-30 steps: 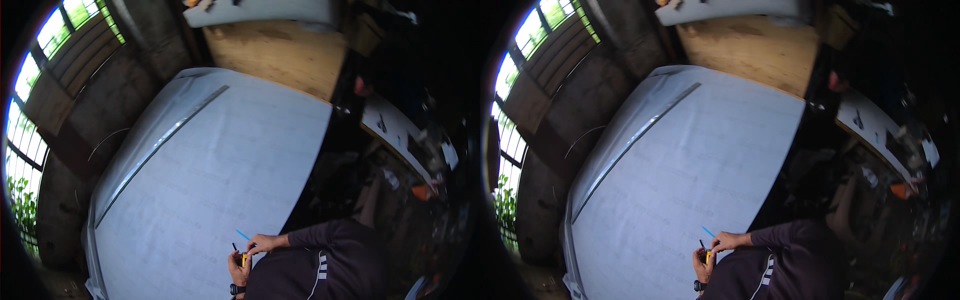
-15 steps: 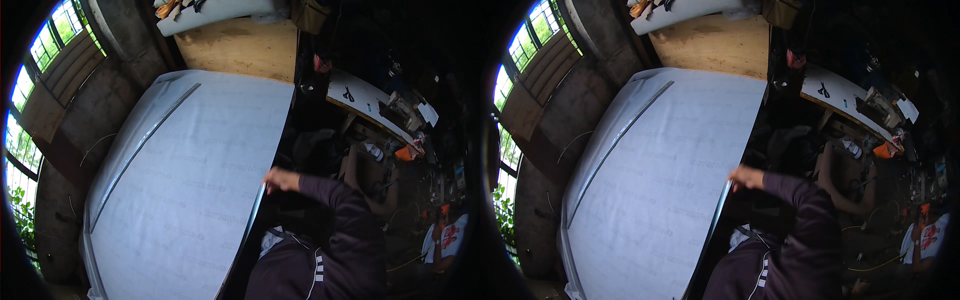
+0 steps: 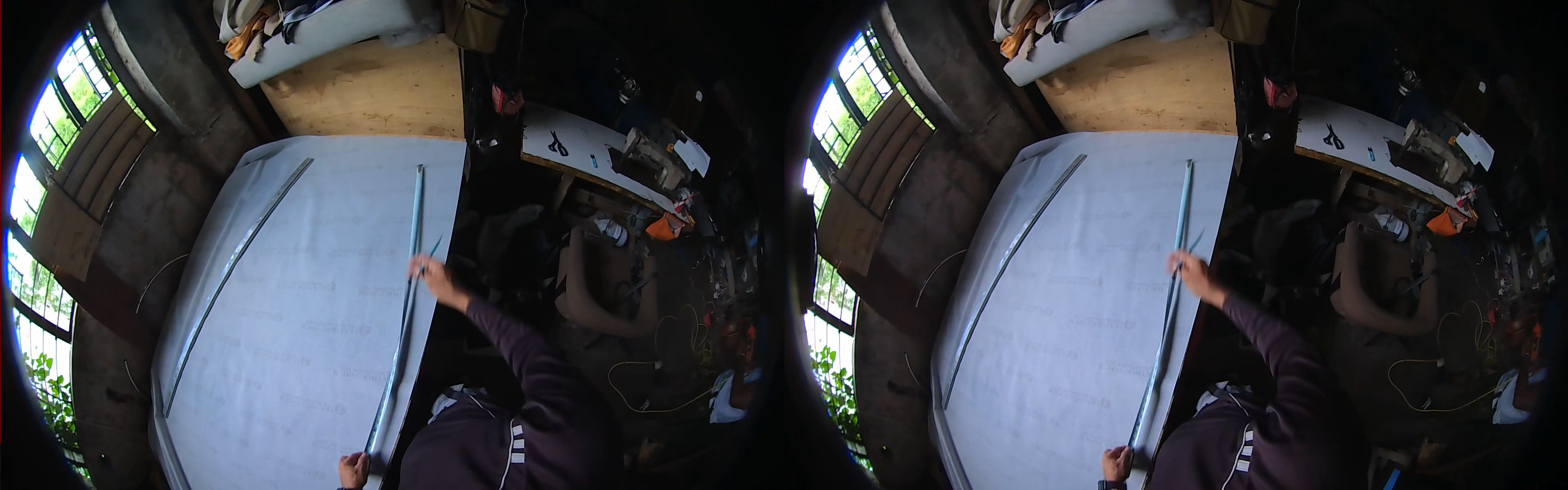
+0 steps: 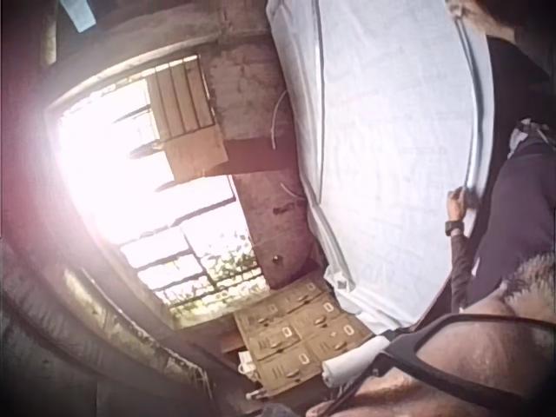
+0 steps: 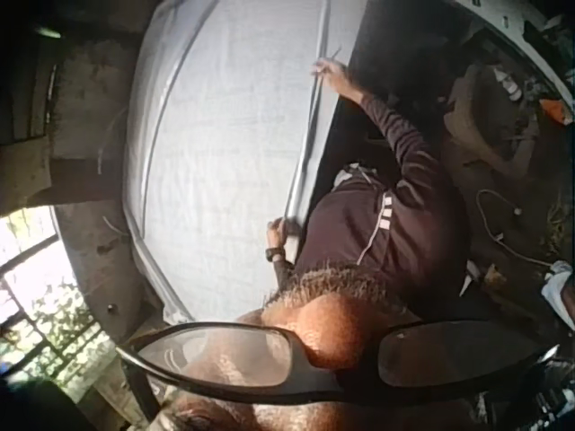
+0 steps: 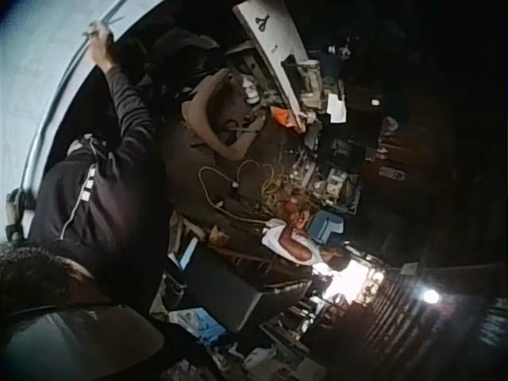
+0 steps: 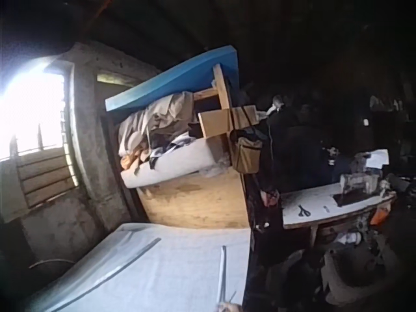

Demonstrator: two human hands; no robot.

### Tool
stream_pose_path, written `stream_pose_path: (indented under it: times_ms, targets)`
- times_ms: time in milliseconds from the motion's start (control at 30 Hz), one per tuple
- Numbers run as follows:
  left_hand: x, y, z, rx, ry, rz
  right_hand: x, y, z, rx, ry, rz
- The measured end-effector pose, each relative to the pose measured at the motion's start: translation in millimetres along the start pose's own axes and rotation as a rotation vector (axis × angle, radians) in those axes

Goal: The person measures a sheet of fabric using a tape measure and marks points with a pencil. They align a long metal ruler to draw lines across the fabric with the pencil, then cut along the marked lines using scissors.

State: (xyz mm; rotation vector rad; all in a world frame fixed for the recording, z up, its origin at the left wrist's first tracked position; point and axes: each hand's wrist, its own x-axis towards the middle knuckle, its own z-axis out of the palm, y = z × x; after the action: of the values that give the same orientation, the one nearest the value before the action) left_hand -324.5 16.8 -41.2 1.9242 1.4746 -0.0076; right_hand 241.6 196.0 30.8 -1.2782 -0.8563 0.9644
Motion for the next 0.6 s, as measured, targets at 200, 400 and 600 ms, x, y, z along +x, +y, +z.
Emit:
stream_pose_path:
  times_ms: [200,400,600]
  targets:
    - [84,82,-5,-0.017,0.248,0.073,-143,-38,43,-0.455,-0.578,0.229]
    - [133,93,-9,0.194,0.254,0.352,-152,-76,52,-0.422,-0.693,0.171]
    - [135,96,-17,0.167,0.072,0.273,-161,-47,53,-0.33,-0.896,0.363]
